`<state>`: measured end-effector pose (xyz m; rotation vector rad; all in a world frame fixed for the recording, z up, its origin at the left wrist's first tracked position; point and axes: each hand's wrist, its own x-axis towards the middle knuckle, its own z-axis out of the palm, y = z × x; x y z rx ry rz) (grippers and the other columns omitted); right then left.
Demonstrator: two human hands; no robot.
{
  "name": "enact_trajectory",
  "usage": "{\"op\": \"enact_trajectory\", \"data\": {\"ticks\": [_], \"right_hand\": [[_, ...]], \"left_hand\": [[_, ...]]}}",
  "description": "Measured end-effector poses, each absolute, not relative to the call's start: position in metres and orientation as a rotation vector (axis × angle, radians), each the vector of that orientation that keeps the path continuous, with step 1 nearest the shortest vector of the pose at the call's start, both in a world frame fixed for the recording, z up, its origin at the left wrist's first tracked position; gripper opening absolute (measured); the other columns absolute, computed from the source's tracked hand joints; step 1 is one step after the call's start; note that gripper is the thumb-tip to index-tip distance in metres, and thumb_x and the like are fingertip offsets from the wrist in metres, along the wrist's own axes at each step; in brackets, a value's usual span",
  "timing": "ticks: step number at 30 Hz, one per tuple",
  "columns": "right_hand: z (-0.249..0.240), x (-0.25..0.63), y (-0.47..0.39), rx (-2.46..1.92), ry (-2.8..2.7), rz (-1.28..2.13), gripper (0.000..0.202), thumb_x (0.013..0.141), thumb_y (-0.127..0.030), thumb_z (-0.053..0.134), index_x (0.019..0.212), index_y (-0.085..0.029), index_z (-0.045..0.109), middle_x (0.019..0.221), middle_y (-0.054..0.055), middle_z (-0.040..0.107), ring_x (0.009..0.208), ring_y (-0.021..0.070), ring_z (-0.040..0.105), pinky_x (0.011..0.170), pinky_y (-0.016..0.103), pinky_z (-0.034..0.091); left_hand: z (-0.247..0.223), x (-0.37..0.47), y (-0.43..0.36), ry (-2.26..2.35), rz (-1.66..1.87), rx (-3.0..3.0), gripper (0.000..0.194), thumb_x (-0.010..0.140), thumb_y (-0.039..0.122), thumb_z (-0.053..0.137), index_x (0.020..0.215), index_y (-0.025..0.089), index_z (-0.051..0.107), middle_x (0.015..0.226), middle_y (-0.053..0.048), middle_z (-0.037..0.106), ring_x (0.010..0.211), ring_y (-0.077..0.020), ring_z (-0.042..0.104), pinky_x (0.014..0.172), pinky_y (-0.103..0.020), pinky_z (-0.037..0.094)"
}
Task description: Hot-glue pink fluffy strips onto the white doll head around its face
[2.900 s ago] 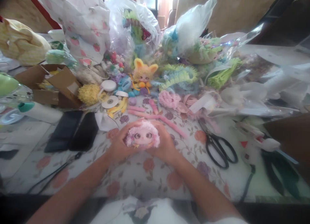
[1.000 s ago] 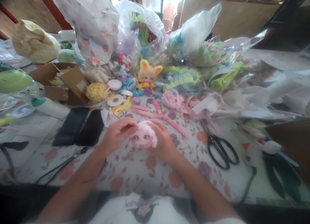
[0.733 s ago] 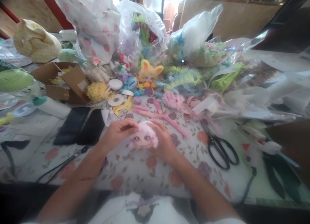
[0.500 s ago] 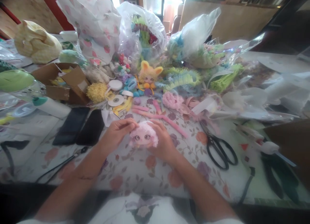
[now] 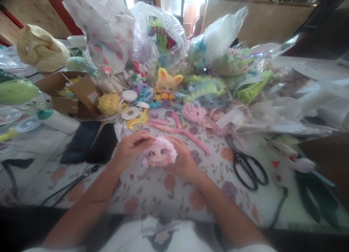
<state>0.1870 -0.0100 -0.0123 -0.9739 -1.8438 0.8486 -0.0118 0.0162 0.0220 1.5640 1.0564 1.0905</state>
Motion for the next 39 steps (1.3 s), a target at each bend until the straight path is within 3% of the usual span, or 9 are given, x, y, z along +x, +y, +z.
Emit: {"op": "enact_trajectory", "data": {"ticks": [14,21,26,34,39], "right_hand": [[-0.017,0.191,-0.009,-0.936,-1.86,0.866,0.066,0.067,-0.027,0.081,0.127,-0.023,0.054,0.132,0.012,0.053,0.124,0.0284,0.05,0.103,0.039,0.044],[-0.013,0.19,-0.009,-0.964,-1.802,0.9,0.068,0.068,-0.031,0.081,0.129,-0.026,0.051,0.13,0.01,0.056,0.123,0.0283,0.051,0.103,0.041,0.044],[-0.014,0.191,-0.01,-0.922,-1.814,0.917,0.071,0.067,-0.026,0.081,0.131,-0.028,0.05,0.132,0.008,0.053,0.124,0.0267,0.05,0.105,0.038,0.042],[-0.012,0.194,-0.009,-0.946,-1.831,0.948,0.06,0.068,-0.034,0.08,0.124,-0.027,0.059,0.135,0.009,0.053,0.127,0.0306,0.047,0.102,0.042,0.044],[-0.014,0.195,-0.007,-0.951,-1.832,0.957,0.071,0.065,-0.034,0.083,0.129,-0.026,0.055,0.137,0.011,0.052,0.126,0.032,0.048,0.103,0.042,0.043]], "left_hand": [[0.023,-0.011,0.016,1.021,0.997,1.628,0.011,0.082,0.026,0.066,0.08,0.018,0.073,0.082,-0.004,0.067,0.075,-0.0139,0.059,0.068,-0.025,0.047],[0.013,-0.013,0.019,1.01,1.252,1.244,0.019,0.085,0.036,0.063,0.092,0.021,0.073,0.077,-0.002,0.062,0.065,-0.0106,0.052,0.062,-0.023,0.045],[0.015,-0.01,0.02,1.052,1.088,1.549,0.016,0.084,0.029,0.063,0.086,0.019,0.075,0.086,-0.005,0.064,0.082,-0.0156,0.058,0.073,-0.027,0.046],[0.012,-0.013,0.018,0.915,1.02,1.54,0.015,0.085,0.027,0.063,0.092,0.022,0.076,0.09,-0.004,0.059,0.084,-0.0153,0.057,0.074,-0.027,0.046],[0.011,-0.014,0.018,0.876,1.001,1.541,0.016,0.086,0.028,0.061,0.092,0.021,0.075,0.091,-0.004,0.057,0.087,-0.0154,0.056,0.077,-0.027,0.045]]}}
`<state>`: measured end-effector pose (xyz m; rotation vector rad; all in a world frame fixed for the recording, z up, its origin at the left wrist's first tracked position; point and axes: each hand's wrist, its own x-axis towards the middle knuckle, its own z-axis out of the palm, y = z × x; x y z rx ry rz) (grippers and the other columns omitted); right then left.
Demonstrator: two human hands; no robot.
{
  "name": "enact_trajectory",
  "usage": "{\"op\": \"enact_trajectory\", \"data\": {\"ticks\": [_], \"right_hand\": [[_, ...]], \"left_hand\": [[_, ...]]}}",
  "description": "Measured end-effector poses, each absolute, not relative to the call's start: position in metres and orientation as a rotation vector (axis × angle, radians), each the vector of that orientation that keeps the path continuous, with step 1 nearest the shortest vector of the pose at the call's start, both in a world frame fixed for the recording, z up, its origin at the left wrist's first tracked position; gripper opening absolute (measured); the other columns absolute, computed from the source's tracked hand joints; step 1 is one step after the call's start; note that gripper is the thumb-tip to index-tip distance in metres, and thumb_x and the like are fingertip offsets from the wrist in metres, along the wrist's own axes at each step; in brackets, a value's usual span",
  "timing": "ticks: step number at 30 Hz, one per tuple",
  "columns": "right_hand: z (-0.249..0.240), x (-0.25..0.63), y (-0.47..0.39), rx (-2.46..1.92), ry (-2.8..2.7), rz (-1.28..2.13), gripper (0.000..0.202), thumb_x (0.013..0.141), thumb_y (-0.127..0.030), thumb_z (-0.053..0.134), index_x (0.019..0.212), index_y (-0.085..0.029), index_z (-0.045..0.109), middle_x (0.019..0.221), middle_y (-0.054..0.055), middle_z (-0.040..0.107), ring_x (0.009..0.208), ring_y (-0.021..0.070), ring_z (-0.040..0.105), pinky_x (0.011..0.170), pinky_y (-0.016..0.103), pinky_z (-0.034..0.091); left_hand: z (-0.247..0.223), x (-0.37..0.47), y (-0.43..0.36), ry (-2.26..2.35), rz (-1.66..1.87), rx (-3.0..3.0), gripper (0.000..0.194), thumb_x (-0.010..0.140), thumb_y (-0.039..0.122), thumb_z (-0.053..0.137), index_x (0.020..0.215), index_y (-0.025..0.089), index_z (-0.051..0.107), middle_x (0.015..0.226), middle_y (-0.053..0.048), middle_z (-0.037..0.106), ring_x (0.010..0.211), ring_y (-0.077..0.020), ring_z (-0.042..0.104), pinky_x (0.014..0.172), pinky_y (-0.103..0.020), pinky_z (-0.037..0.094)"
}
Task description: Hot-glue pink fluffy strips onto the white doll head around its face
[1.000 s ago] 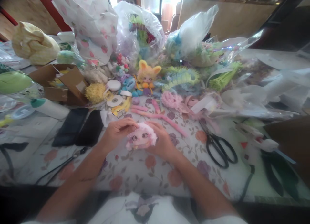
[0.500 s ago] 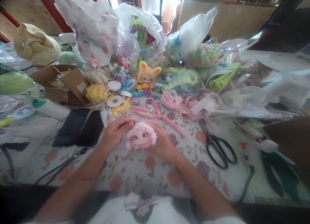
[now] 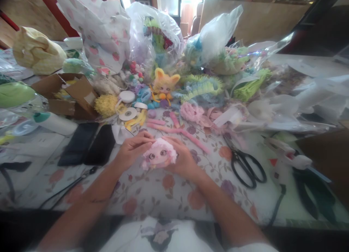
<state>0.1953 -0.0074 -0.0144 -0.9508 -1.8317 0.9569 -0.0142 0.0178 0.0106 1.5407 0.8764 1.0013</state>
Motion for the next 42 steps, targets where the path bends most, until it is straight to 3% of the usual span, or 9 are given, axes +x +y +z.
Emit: {"op": "enact_trajectory", "data": {"ticks": [5,8,10,16,20,23,29,37,42], "right_hand": [[-0.013,0.19,-0.008,-0.959,-1.76,0.974,0.059,0.068,-0.034,0.081,0.122,-0.028,0.059,0.129,0.007,0.059,0.119,0.0285,0.054,0.101,0.042,0.046],[-0.012,0.186,-0.011,-0.99,-1.665,1.084,0.063,0.069,-0.035,0.08,0.127,-0.028,0.055,0.123,0.007,0.063,0.108,0.0283,0.062,0.091,0.041,0.053],[-0.01,0.187,-0.012,-0.977,-1.64,1.152,0.063,0.071,-0.036,0.079,0.128,-0.028,0.054,0.121,0.007,0.064,0.106,0.0285,0.064,0.087,0.04,0.055],[0.002,0.209,-0.007,-0.953,-1.656,1.225,0.069,0.076,-0.037,0.074,0.138,-0.032,0.045,0.144,0.006,0.046,0.129,0.029,0.046,0.101,0.041,0.047],[0.011,0.213,-0.005,-1.071,-1.547,0.921,0.021,0.087,-0.036,0.062,0.104,-0.026,0.067,0.109,0.006,0.064,0.102,0.0225,0.059,0.089,0.036,0.048],[0.014,0.206,-0.008,-1.166,-1.558,0.735,0.01,0.086,-0.032,0.063,0.084,-0.022,0.067,0.081,0.002,0.062,0.074,0.0163,0.056,0.071,0.031,0.047],[0.009,0.199,-0.01,-1.234,-1.514,0.765,0.015,0.086,-0.03,0.061,0.075,-0.02,0.064,0.073,0.002,0.063,0.066,0.0151,0.057,0.062,0.028,0.047],[0.011,0.194,-0.005,-1.179,-1.494,0.807,0.016,0.086,-0.029,0.06,0.074,-0.02,0.065,0.073,0.002,0.064,0.067,0.0155,0.058,0.061,0.028,0.046],[0.017,0.189,0.001,-1.153,-1.571,0.871,0.019,0.087,-0.032,0.06,0.074,-0.02,0.066,0.071,0.002,0.064,0.066,0.0149,0.058,0.058,0.027,0.045]], "left_hand": [[0.007,-0.01,0.015,0.896,1.046,1.674,0.029,0.083,0.037,0.065,0.107,0.022,0.067,0.114,-0.009,0.056,0.111,-0.0241,0.053,0.093,-0.036,0.044],[0.008,-0.005,0.009,0.911,0.962,1.822,0.071,0.063,0.042,0.082,0.125,0.025,0.053,0.134,-0.011,0.048,0.125,-0.0311,0.045,0.102,-0.043,0.04],[0.008,-0.002,0.006,0.95,0.871,1.891,0.087,0.059,0.044,0.083,0.134,0.026,0.043,0.137,-0.012,0.047,0.122,-0.0316,0.048,0.099,-0.043,0.044],[0.002,-0.001,0.003,1.122,0.965,1.945,0.079,0.066,0.044,0.079,0.132,0.026,0.041,0.127,-0.011,0.054,0.11,-0.028,0.056,0.086,-0.034,0.05],[0.001,0.0,0.003,1.094,0.896,1.976,0.077,0.068,0.044,0.077,0.133,0.025,0.04,0.131,-0.012,0.052,0.115,-0.0288,0.054,0.089,-0.035,0.049],[0.002,0.002,0.0,1.061,0.862,1.988,0.074,0.07,0.044,0.075,0.132,0.025,0.039,0.133,-0.011,0.052,0.118,-0.0291,0.053,0.093,-0.037,0.047],[0.005,0.004,-0.002,1.003,0.891,2.06,0.069,0.074,0.04,0.073,0.132,0.025,0.039,0.129,-0.011,0.053,0.115,-0.0275,0.054,0.097,-0.038,0.045],[-0.001,0.0,0.001,0.874,0.969,2.234,0.068,0.076,0.034,0.072,0.133,0.027,0.036,0.127,-0.013,0.042,0.123,-0.0281,0.044,0.1,-0.043,0.042],[0.019,-0.013,-0.001,0.843,0.758,2.232,0.07,0.069,0.039,0.077,0.129,0.028,0.041,0.136,-0.014,0.036,0.128,-0.0312,0.04,0.1,-0.043,0.044]]}}
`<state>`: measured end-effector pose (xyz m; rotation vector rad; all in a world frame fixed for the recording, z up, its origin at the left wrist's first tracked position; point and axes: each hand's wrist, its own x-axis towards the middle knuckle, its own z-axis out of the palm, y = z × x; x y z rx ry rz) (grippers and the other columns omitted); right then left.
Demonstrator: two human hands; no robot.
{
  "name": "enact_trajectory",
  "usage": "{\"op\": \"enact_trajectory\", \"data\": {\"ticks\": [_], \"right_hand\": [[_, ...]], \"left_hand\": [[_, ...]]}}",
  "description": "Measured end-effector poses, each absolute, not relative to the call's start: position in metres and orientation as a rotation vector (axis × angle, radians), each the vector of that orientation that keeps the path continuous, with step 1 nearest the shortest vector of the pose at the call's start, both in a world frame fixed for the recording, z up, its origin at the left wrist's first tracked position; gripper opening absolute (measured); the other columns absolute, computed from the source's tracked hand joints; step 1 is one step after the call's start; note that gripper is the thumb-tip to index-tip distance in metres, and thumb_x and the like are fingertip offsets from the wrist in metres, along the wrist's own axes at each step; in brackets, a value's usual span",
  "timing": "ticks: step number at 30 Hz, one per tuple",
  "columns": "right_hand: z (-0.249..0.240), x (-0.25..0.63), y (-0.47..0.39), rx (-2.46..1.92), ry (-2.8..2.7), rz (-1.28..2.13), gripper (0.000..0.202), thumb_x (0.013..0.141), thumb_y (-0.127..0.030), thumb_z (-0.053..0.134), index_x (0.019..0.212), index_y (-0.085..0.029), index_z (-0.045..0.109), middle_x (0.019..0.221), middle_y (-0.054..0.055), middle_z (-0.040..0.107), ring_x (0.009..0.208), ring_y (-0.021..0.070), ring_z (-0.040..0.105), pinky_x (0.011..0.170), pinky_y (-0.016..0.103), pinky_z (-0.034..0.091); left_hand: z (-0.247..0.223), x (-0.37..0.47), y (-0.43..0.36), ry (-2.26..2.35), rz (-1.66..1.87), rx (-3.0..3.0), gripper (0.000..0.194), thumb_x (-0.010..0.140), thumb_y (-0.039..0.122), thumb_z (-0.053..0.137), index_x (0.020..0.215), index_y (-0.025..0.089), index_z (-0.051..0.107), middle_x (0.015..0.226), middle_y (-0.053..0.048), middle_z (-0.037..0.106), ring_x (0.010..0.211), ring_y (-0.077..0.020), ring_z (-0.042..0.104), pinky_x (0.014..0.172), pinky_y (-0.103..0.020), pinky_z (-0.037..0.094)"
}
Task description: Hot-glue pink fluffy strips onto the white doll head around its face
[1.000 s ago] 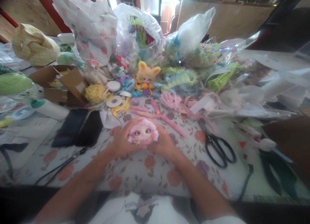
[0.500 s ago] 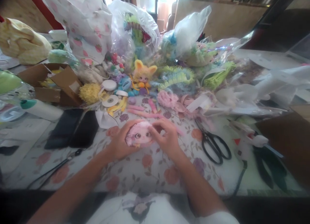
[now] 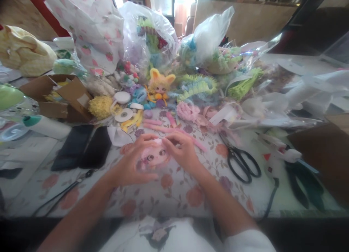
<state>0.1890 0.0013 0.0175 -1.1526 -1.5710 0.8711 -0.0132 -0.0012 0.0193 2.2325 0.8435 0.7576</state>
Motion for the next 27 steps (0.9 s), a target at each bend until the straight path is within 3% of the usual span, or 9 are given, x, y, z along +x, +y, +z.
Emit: {"op": "enact_trajectory", "data": {"ticks": [5,12,17,20,27], "right_hand": [[0.026,0.183,0.007,-1.067,-1.654,0.966,0.02,0.088,-0.033,0.06,0.074,-0.02,0.068,0.067,0.001,0.064,0.062,0.0138,0.058,0.054,0.026,0.046],[0.021,0.184,0.002,-1.097,-1.603,0.973,0.019,0.089,-0.037,0.059,0.087,-0.022,0.071,0.083,0.003,0.07,0.075,0.0167,0.064,0.065,0.028,0.052],[0.012,0.191,-0.009,-1.165,-1.523,0.933,0.022,0.084,-0.037,0.065,0.102,-0.023,0.068,0.103,0.005,0.07,0.092,0.021,0.066,0.08,0.034,0.055],[0.01,0.189,-0.011,-1.148,-1.588,0.863,0.035,0.081,-0.035,0.07,0.114,-0.025,0.062,0.116,0.006,0.066,0.104,0.0228,0.062,0.087,0.036,0.053],[0.009,0.186,-0.008,-1.113,-1.595,0.872,0.04,0.084,-0.031,0.067,0.122,-0.026,0.057,0.126,0.006,0.06,0.113,0.0223,0.057,0.093,0.036,0.051]], "left_hand": [[0.035,-0.021,-0.001,0.846,0.658,2.238,0.046,0.074,0.026,0.071,0.117,0.029,0.054,0.137,-0.009,0.042,0.127,-0.0274,0.045,0.104,-0.039,0.04],[0.032,-0.019,0.0,0.897,0.636,2.178,0.058,0.076,0.023,0.067,0.131,0.028,0.048,0.136,-0.009,0.046,0.125,-0.0267,0.048,0.104,-0.037,0.041],[0.03,-0.016,0.002,0.977,0.749,2.14,0.057,0.073,0.021,0.07,0.126,0.027,0.05,0.131,-0.008,0.051,0.124,-0.0273,0.048,0.103,-0.038,0.041],[0.025,-0.008,0.0,1.04,0.91,2.097,0.053,0.074,0.018,0.068,0.123,0.026,0.05,0.124,-0.007,0.054,0.12,-0.0247,0.05,0.102,-0.037,0.042],[0.007,0.008,-0.008,1.232,1.062,2.082,0.057,0.074,0.029,0.073,0.126,0.028,0.048,0.128,-0.009,0.046,0.124,-0.0271,0.044,0.1,-0.041,0.041]]}}
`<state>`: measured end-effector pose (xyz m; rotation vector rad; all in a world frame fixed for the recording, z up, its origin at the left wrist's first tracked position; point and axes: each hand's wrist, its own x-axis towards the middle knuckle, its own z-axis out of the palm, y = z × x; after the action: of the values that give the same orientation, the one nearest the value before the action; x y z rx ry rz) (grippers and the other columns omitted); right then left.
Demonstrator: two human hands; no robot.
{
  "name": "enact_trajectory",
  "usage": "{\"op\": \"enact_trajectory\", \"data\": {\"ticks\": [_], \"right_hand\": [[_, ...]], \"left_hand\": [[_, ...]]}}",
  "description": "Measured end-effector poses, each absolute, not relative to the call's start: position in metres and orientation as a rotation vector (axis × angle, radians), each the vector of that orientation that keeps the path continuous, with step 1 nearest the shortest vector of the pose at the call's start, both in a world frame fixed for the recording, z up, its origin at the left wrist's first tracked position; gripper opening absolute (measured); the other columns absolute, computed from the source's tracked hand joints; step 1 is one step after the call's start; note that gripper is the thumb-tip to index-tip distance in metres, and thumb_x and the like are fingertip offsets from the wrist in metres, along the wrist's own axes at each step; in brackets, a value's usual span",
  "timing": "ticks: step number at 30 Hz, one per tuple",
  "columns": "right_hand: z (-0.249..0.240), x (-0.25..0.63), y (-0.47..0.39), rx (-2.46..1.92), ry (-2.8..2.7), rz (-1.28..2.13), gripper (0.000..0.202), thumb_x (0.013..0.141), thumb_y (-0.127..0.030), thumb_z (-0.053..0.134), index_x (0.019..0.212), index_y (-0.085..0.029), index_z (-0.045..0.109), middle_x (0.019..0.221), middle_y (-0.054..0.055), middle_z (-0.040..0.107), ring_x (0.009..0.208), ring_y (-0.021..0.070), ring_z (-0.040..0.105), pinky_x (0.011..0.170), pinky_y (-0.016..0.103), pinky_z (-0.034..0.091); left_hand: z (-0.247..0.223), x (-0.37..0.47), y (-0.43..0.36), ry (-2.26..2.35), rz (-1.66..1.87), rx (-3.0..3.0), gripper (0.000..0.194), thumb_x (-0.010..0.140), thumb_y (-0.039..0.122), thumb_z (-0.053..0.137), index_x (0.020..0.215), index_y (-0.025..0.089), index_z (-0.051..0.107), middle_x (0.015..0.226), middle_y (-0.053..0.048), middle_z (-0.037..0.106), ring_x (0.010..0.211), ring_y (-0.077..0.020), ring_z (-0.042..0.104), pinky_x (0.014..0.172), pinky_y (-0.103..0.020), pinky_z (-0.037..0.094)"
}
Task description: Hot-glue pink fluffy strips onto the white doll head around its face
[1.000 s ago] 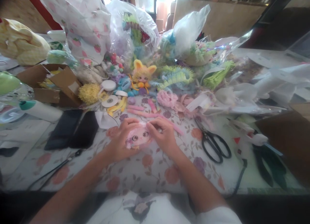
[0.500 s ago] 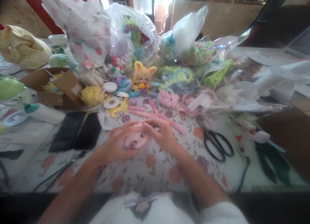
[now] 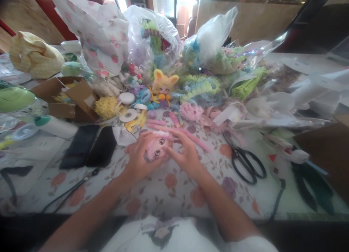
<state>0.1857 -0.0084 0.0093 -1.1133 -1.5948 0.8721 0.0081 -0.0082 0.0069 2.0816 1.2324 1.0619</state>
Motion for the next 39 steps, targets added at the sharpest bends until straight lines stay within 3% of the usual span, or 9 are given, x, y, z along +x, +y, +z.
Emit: {"op": "enact_trajectory", "data": {"ticks": [6,10,14,21,27,39], "right_hand": [[0.012,0.183,-0.014,-1.181,-1.602,0.828,0.03,0.086,-0.031,0.064,0.115,-0.024,0.06,0.116,0.005,0.064,0.105,0.0209,0.06,0.086,0.033,0.051],[0.016,0.178,-0.014,-1.235,-1.601,0.731,0.018,0.086,-0.031,0.063,0.101,-0.022,0.064,0.097,0.004,0.067,0.089,0.0194,0.062,0.078,0.032,0.049],[0.014,0.177,-0.013,-1.203,-1.574,0.765,0.013,0.089,-0.03,0.06,0.095,-0.021,0.066,0.093,0.004,0.066,0.086,0.0184,0.061,0.074,0.031,0.047],[0.009,0.176,-0.011,-1.22,-1.482,0.808,0.012,0.089,-0.027,0.057,0.09,-0.02,0.067,0.093,0.004,0.066,0.088,0.0189,0.061,0.077,0.03,0.046],[0.011,0.176,-0.013,-1.219,-1.487,0.81,0.013,0.089,-0.027,0.056,0.09,-0.019,0.066,0.091,0.004,0.066,0.087,0.0184,0.061,0.077,0.03,0.046],[0.017,0.207,-0.03,-1.371,-1.458,0.663,0.026,0.087,-0.034,0.059,0.108,-0.022,0.066,0.108,0.006,0.067,0.097,0.0211,0.064,0.083,0.034,0.052]], "left_hand": [[0.006,0.004,-0.011,1.203,0.974,2.187,0.055,0.075,0.044,0.071,0.121,0.027,0.047,0.128,-0.012,0.04,0.125,-0.0289,0.039,0.099,-0.043,0.041],[0.005,0.004,-0.011,1.153,0.956,2.223,0.053,0.077,0.047,0.069,0.121,0.026,0.048,0.128,-0.012,0.039,0.126,-0.0292,0.037,0.1,-0.044,0.04],[0.003,0.005,-0.012,1.154,0.942,2.255,0.059,0.076,0.048,0.069,0.125,0.027,0.045,0.129,-0.012,0.038,0.126,-0.0298,0.038,0.101,-0.046,0.039],[0.001,0.005,-0.01,1.109,1.032,2.277,0.07,0.072,0.046,0.074,0.129,0.026,0.039,0.13,-0.013,0.039,0.125,-0.0315,0.04,0.103,-0.049,0.038],[0.0,0.003,-0.009,0.985,0.959,2.318,0.052,0.08,0.039,0.069,0.125,0.028,0.045,0.135,-0.012,0.038,0.127,-0.0297,0.042,0.102,-0.046,0.041],[0.005,0.003,-0.006,1.053,0.99,2.118,0.06,0.071,0.037,0.077,0.121,0.028,0.045,0.124,-0.009,0.053,0.119,-0.0284,0.049,0.1,-0.046,0.042]]}}
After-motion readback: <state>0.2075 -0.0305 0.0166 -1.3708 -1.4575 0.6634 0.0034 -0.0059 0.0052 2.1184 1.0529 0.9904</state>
